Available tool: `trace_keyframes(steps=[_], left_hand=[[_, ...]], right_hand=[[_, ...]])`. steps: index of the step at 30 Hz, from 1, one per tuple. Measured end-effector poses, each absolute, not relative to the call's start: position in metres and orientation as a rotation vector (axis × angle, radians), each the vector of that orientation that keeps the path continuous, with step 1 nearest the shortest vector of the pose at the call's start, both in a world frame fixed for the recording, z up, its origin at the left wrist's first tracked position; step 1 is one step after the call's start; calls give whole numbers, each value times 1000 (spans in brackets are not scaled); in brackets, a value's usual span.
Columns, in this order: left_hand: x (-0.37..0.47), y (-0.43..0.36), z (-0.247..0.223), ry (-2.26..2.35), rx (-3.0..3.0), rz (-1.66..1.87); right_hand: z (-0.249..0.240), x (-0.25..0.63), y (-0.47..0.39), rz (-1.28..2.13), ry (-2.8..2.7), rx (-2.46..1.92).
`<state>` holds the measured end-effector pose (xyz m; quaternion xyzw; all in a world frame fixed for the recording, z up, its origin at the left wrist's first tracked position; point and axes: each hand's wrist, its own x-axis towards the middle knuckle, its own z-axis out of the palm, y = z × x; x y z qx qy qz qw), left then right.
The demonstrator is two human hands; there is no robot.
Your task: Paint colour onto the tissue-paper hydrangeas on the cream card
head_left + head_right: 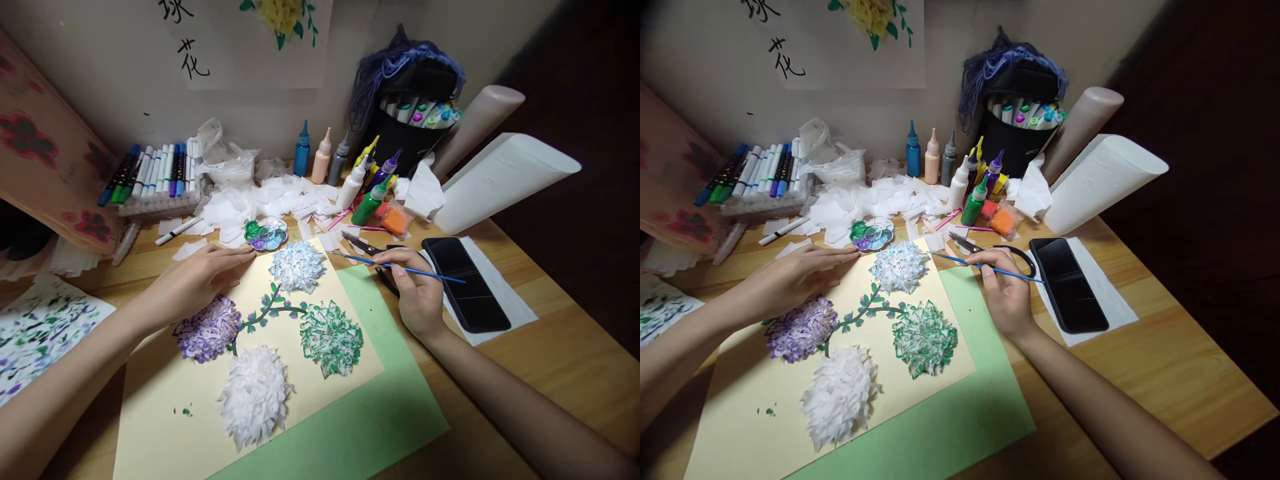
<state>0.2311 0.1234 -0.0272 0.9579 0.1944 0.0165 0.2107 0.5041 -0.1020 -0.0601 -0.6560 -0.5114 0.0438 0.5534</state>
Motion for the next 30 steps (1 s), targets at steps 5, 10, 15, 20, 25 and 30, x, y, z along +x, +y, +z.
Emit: trace_keyframes(steps=[5,10,15,20,25,30], left_hand=[[231,123,-27,544,2684,12],[231,122,-26,555,2680,9],[232,120,-24,536,2685,-5],[231,119,-24,514,2678,28],[230,118,-25,540,2679,6],[229,116,-25,521,2652,51]], right_hand=[[-62,504,-102,160,-1273,-1627],[-63,502,-106,155,-1330,-1598],[-48,499,-96,-10,-1284,-1471],[-27,487,-49,243,-1390,-1521],[-20,467,-8,244,-1544,-1493],[-23,462,2,134,-1664,-1512]])
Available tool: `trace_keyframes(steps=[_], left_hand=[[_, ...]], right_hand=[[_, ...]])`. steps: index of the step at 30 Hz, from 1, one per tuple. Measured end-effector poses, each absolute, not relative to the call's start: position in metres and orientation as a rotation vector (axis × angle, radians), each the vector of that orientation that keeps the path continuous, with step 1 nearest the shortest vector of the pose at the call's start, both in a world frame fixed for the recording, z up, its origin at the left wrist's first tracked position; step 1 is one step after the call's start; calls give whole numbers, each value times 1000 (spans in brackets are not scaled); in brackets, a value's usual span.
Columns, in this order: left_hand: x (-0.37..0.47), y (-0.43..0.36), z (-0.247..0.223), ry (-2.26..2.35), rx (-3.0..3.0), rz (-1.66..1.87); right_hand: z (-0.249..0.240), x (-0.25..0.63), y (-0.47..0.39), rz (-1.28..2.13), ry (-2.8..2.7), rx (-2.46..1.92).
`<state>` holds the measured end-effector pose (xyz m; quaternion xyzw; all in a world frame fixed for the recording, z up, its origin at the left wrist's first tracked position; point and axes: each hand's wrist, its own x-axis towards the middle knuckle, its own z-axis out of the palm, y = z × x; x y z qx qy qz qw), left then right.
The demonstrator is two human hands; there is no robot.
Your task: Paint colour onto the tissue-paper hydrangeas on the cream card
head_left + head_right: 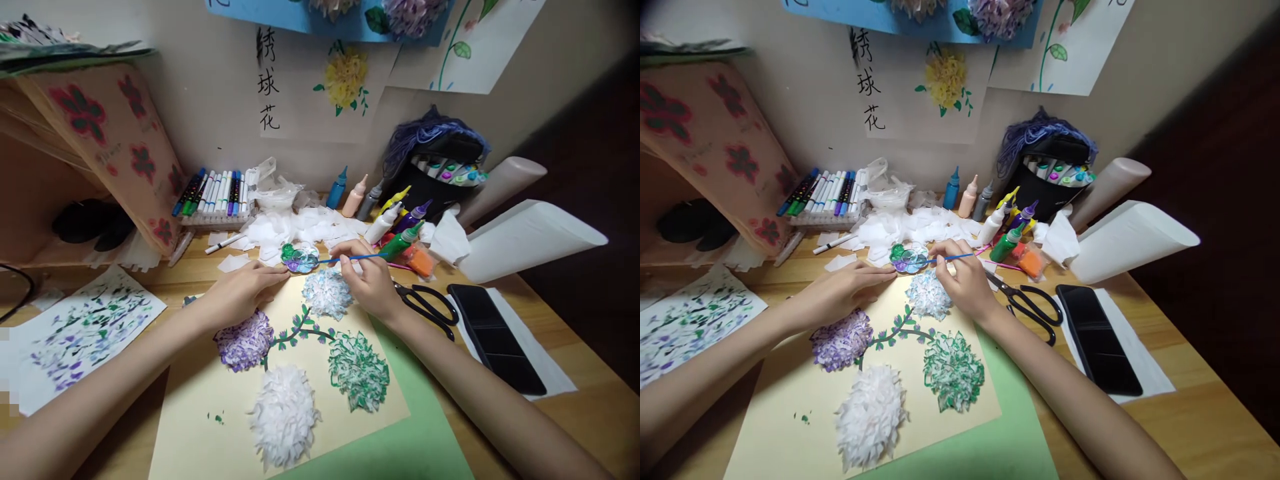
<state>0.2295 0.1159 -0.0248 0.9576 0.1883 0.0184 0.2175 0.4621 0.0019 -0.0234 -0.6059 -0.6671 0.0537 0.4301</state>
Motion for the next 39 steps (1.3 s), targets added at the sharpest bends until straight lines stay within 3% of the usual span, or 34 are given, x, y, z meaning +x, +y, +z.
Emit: trace_keyframes(steps=[19,32,39], left_hand=[[230,116,-22,502,2624,48],[230,116,-22,525,2628,22],[230,116,-21,528,2621,19]], right_hand=[[-26,467,10,209,-1656,-1556],[-34,468,15,538,-1424,-1476],[-27,472,14,440,-1393,-1493]])
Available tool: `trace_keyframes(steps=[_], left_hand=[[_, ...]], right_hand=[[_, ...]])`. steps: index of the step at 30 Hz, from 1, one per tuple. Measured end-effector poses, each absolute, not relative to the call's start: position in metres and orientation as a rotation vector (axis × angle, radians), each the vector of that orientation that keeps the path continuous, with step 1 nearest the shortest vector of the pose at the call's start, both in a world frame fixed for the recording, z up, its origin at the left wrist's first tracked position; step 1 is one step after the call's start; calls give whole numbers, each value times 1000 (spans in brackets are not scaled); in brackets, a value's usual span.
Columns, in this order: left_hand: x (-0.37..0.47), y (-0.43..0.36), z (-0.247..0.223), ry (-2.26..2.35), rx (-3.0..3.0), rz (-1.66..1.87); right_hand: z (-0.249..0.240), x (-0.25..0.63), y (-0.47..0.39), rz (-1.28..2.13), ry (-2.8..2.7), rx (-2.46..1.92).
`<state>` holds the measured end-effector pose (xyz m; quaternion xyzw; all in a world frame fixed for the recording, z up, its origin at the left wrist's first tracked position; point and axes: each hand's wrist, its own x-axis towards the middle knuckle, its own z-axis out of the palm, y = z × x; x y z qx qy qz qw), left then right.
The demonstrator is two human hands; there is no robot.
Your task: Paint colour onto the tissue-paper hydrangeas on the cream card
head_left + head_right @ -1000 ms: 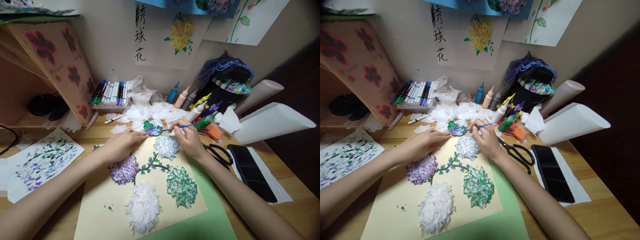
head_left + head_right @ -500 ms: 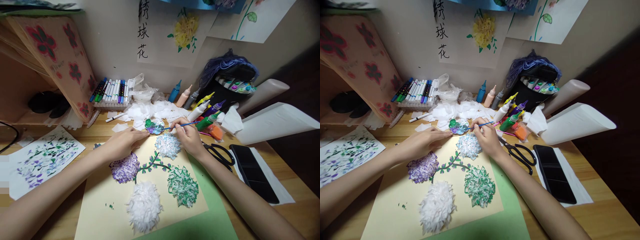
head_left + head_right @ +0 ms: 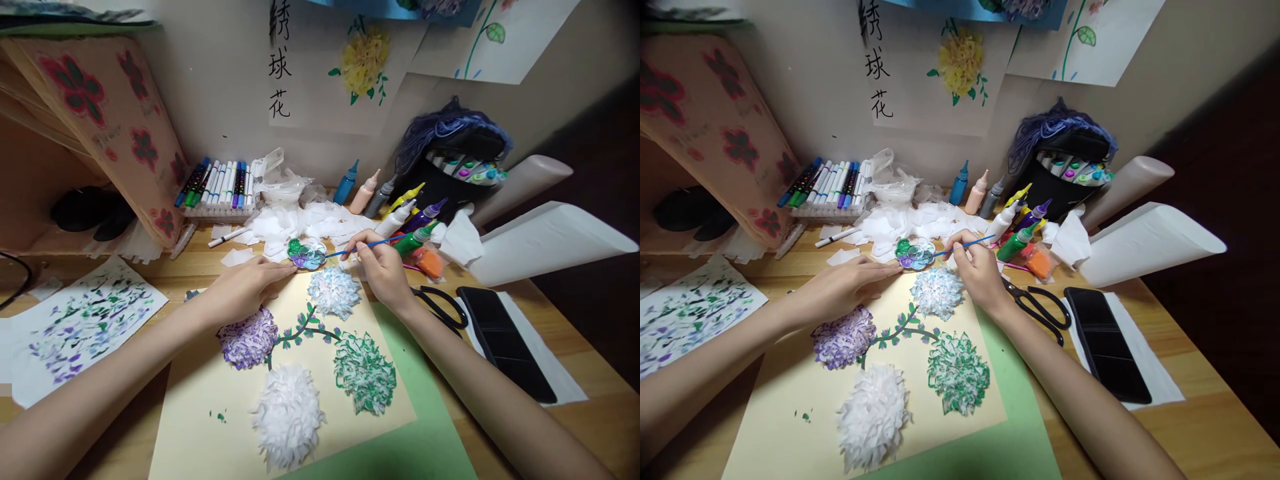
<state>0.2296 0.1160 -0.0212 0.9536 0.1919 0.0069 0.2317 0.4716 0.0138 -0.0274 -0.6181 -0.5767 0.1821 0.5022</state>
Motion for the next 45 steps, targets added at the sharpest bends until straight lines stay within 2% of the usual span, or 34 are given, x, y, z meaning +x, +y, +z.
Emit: trace_keyframes(steps=[3,12,28,35,45], left_hand=[[229,116,-21,532,2610,20],[230,116,-23,519,2624,41],[230,115,-23,530,2629,36],[230,115,-22,549,2615,33],[231,115,-21,539,2630,27]], right_hand=[[-30,471,14,401,-1462,-1519],[-34,470,15,570,-1355,-1460],[-37,474,18,589,-1329,-1410],[-32,477,15,483,-1343,-1469],[-36,475,17,620,-1246,-1430]])
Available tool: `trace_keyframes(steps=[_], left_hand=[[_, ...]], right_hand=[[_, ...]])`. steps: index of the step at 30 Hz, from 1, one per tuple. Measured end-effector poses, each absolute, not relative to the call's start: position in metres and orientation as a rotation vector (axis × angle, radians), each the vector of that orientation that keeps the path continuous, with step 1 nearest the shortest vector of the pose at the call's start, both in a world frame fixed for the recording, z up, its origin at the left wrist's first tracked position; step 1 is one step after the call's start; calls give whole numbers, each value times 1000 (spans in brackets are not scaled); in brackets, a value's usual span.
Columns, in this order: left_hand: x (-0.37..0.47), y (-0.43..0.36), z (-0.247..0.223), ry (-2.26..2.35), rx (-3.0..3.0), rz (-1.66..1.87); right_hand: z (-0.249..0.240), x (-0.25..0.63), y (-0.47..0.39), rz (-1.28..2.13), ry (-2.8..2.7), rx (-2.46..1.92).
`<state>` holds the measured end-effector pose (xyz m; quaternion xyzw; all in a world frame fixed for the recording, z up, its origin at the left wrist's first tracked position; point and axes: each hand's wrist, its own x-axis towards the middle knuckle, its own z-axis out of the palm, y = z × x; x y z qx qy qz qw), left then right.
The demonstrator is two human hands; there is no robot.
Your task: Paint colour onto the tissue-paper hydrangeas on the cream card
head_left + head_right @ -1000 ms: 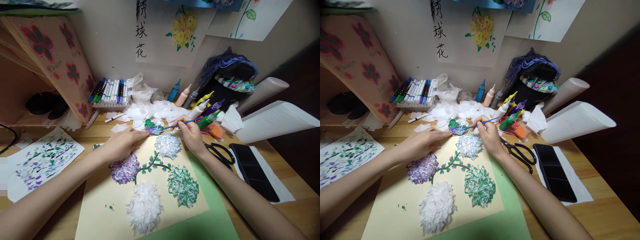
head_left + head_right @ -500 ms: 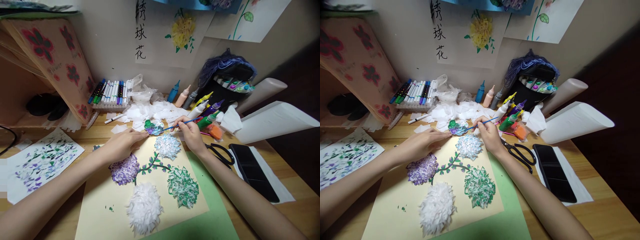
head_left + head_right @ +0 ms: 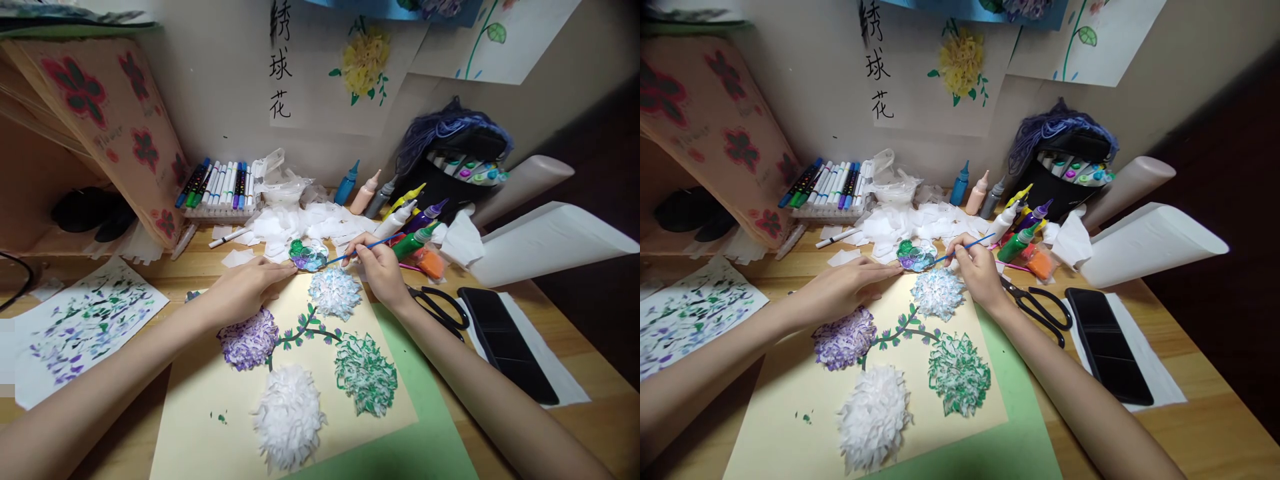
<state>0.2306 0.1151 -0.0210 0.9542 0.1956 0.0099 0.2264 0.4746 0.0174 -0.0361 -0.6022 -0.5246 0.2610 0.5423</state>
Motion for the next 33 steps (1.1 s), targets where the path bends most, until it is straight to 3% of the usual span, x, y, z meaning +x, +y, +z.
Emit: trace_keyframes(steps=[15,26,33], left_hand=[[230,114,-19,553,2621,7],[231,118,-20,612,2632,-43],[230,120,-21,635,2622,-21]], right_hand=[[-35,479,22,661,-1073,-1364],[-62,502,-79,424,-759,-1426],[-70,500,-88,436,-817,-1411]])
